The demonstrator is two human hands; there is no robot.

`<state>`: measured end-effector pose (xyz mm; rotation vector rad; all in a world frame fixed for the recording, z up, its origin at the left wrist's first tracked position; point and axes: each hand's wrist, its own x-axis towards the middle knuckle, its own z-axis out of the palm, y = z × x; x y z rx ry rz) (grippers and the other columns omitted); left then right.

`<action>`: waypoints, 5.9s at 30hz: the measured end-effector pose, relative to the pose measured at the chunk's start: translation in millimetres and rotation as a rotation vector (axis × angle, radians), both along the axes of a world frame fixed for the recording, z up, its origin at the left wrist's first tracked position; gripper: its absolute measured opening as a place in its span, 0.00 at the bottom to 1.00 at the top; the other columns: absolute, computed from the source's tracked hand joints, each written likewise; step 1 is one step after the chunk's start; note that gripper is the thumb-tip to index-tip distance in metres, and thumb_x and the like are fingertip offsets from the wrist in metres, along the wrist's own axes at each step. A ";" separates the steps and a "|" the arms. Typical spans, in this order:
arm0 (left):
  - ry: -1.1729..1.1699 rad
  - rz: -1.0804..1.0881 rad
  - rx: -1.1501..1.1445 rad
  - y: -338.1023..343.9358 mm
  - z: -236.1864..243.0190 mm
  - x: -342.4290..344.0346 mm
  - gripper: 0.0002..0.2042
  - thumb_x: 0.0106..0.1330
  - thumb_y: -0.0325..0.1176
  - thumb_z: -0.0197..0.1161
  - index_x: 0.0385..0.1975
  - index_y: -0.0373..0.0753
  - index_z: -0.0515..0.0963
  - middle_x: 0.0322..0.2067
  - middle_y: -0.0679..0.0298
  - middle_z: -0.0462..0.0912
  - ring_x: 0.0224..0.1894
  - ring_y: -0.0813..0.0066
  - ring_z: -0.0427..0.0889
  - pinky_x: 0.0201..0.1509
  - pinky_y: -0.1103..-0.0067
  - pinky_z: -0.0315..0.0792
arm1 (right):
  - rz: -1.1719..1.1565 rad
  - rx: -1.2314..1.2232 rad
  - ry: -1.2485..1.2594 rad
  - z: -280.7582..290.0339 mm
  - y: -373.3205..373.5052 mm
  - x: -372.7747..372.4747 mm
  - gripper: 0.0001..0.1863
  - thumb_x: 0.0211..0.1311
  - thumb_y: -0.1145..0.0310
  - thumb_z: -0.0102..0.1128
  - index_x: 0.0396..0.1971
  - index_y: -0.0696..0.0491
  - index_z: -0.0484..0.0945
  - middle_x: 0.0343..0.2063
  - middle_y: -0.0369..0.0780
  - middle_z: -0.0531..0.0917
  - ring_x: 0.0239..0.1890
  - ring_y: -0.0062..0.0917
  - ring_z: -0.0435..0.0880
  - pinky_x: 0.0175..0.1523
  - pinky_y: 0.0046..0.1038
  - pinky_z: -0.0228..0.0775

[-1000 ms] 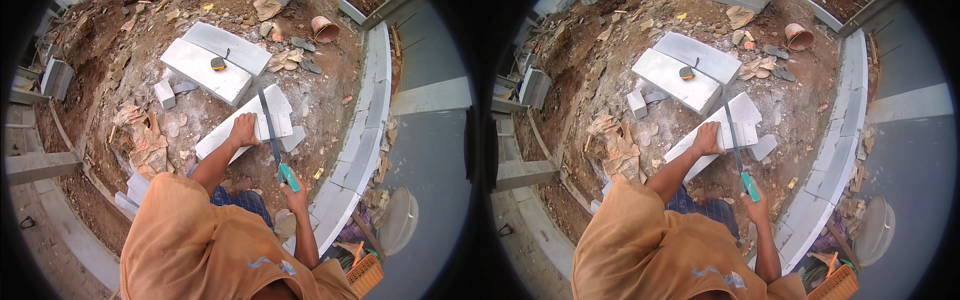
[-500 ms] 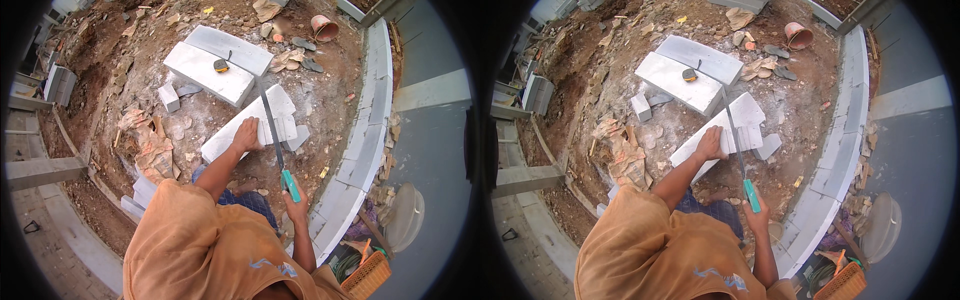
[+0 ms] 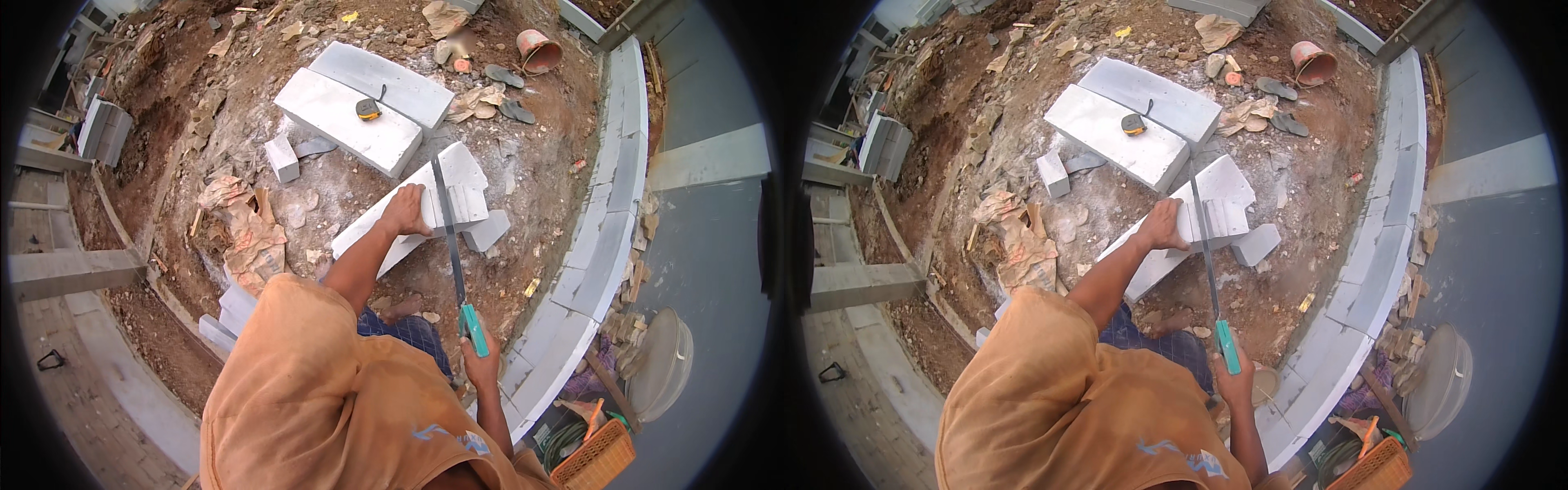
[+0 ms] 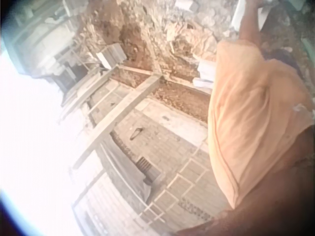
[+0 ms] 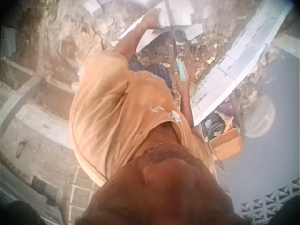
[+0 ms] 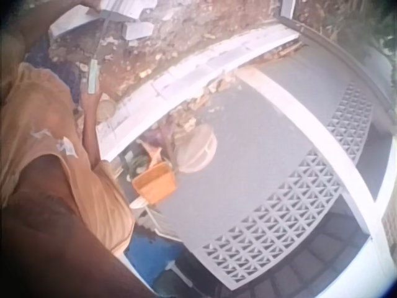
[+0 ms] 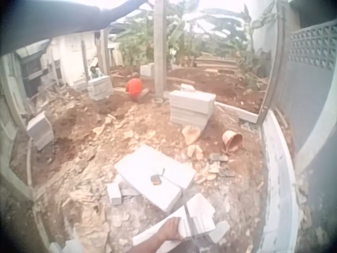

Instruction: The person cuts a white block with a hand saw, then applies mortar and places the block onto a low wall. The person uses a hammer to tap the block into position and continues placing additional blocks along the wall.

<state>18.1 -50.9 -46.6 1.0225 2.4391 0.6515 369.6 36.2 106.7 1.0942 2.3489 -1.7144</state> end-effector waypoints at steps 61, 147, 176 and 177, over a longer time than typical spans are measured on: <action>0.093 0.057 0.127 5.7 -4.2 6.5 0.49 0.33 0.45 0.78 0.60 0.29 0.64 0.51 0.45 0.71 0.57 0.46 0.68 0.65 0.62 0.65 | 0.080 -0.002 0.005 -22.2 35.8 -99.4 0.26 0.61 0.72 0.63 0.61 0.59 0.74 0.39 0.45 0.84 0.38 0.27 0.81 0.49 0.32 0.74; -0.010 -0.107 -0.072 21.1 -12.6 4.9 0.54 0.34 0.47 0.79 0.66 0.34 0.59 0.56 0.48 0.67 0.62 0.46 0.69 0.65 0.59 0.68 | -0.250 -0.012 0.103 14.6 -50.3 3.9 0.25 0.60 0.75 0.63 0.60 0.56 0.77 0.41 0.43 0.86 0.41 0.25 0.85 0.50 0.28 0.75; -0.065 -0.204 -0.007 16.5 -8.6 -8.0 0.55 0.37 0.47 0.78 0.65 0.25 0.57 0.58 0.39 0.66 0.64 0.41 0.65 0.72 0.61 0.62 | -0.179 -0.142 -0.059 -5.5 -6.7 -49.6 0.25 0.59 0.75 0.62 0.59 0.58 0.76 0.41 0.47 0.86 0.43 0.30 0.86 0.50 0.31 0.75; -0.031 -0.144 0.046 15.8 -9.4 -13.0 0.55 0.37 0.47 0.78 0.65 0.25 0.57 0.58 0.39 0.66 0.64 0.41 0.66 0.72 0.61 0.62 | -0.133 -0.056 0.037 -13.0 -3.7 -60.0 0.26 0.61 0.74 0.62 0.61 0.57 0.75 0.41 0.51 0.85 0.44 0.35 0.87 0.50 0.34 0.76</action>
